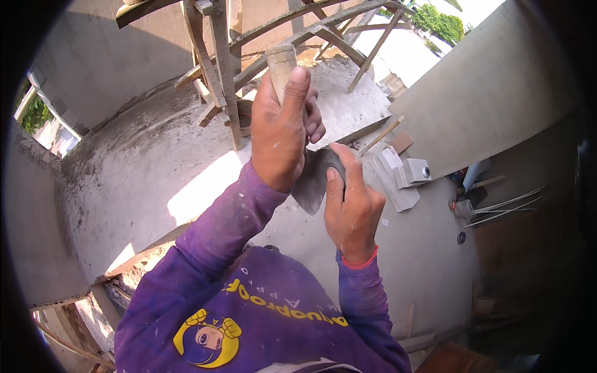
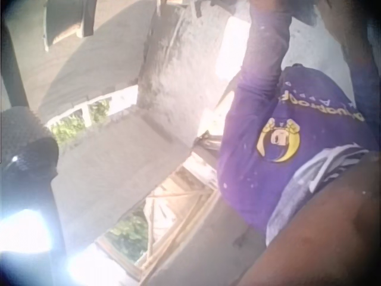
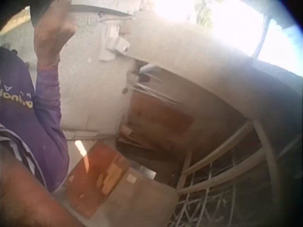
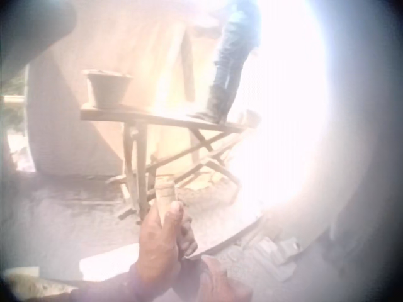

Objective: The person smooths a vertical wall surface with a trowel, moving the tool in consistent strokes to even the plaster. The person then steps back and scrapes excess material from the trowel using a small metal object.

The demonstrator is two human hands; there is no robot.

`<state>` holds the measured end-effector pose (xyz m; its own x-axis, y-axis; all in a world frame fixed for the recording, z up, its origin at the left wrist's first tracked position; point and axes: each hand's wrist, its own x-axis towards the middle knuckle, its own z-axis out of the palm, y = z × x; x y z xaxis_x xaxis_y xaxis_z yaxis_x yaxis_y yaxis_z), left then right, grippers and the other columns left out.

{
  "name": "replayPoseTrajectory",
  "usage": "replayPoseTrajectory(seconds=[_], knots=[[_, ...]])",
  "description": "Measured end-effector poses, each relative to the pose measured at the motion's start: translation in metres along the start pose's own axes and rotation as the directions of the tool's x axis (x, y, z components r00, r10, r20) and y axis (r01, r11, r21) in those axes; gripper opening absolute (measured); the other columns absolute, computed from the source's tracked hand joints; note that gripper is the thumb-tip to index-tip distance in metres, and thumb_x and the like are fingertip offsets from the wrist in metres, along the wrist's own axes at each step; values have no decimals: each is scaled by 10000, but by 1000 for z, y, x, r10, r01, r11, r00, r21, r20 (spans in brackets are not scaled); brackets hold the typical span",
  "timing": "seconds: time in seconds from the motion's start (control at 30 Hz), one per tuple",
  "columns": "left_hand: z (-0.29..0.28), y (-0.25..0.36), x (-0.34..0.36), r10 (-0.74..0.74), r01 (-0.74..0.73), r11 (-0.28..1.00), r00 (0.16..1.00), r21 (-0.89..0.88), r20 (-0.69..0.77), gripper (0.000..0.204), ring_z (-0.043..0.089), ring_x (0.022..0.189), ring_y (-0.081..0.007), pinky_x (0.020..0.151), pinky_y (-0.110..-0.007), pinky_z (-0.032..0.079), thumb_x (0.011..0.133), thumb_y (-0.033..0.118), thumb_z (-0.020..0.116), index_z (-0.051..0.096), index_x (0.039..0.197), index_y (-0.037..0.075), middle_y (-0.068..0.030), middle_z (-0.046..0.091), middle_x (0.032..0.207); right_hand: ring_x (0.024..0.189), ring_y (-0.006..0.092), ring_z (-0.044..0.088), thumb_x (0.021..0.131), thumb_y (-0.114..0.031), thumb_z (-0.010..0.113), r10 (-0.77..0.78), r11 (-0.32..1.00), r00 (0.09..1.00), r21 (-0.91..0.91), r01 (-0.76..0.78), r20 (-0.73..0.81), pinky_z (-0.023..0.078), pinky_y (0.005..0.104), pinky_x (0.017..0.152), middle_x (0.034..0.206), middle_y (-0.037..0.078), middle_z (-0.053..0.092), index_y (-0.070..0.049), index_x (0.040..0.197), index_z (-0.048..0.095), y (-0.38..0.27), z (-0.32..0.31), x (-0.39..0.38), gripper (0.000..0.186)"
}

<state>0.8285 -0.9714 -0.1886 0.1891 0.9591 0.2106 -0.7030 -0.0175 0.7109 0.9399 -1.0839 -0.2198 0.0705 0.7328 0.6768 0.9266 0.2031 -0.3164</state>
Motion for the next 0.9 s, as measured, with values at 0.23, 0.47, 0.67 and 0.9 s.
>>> replayPoseTrajectory(seconds=[0.23, 0.47, 0.67, 0.9], knots=[[-4, 2, -5, 1, -1, 1000, 1000, 12, 3, 395, 427, 601, -63, 520, -238, 377, 1158, 459, 544, 540, 1274, 81, -4, 515, 913, 631, 384, 698, 1028, -84, 676, 37, 993, 999, 110, -40, 35, 515, 465, 591, 758, 179, 694, -104, 1420, 643, -5, 4, 12, 393], [-3, 3, -12, 37, -38, 999, 998, 15, 58, 427, 417, 583, -59, 501, -233, 357, 1155, 482, 528, 535, 1272, 71, -13, 509, 906, 638, 402, 698, 1025, -83, 676, 41, 994, 998, 97, -45, 41, 495, 481, 569, 736, 181, 679, -119, 1422, 626, -7, 2, 23, 402], [-3, 5, -9, 93, -93, 995, 996, 34, 17, 444, 400, 576, -57, 487, -226, 343, 1153, 487, 523, 536, 1274, 61, -17, 515, 908, 614, 379, 687, 999, -80, 713, 27, 993, 998, 112, -33, 53, 489, 469, 559, 691, 149, 659, -123, 1398, 630, -1, -12, 22, 410], [-7, 1, -8, 107, -107, 994, 994, 1, 33, 415, 432, 554, -52, 475, -225, 365, 1149, 459, 575, 512, 1229, 57, -2, 520, 846, 599, 346, 684, 987, -67, 722, 23, 999, 968, -33, -15, 250, 492, 445, 553, 694, 128, 660, -126, 1398, 631, -5, -21, 17, 425]])
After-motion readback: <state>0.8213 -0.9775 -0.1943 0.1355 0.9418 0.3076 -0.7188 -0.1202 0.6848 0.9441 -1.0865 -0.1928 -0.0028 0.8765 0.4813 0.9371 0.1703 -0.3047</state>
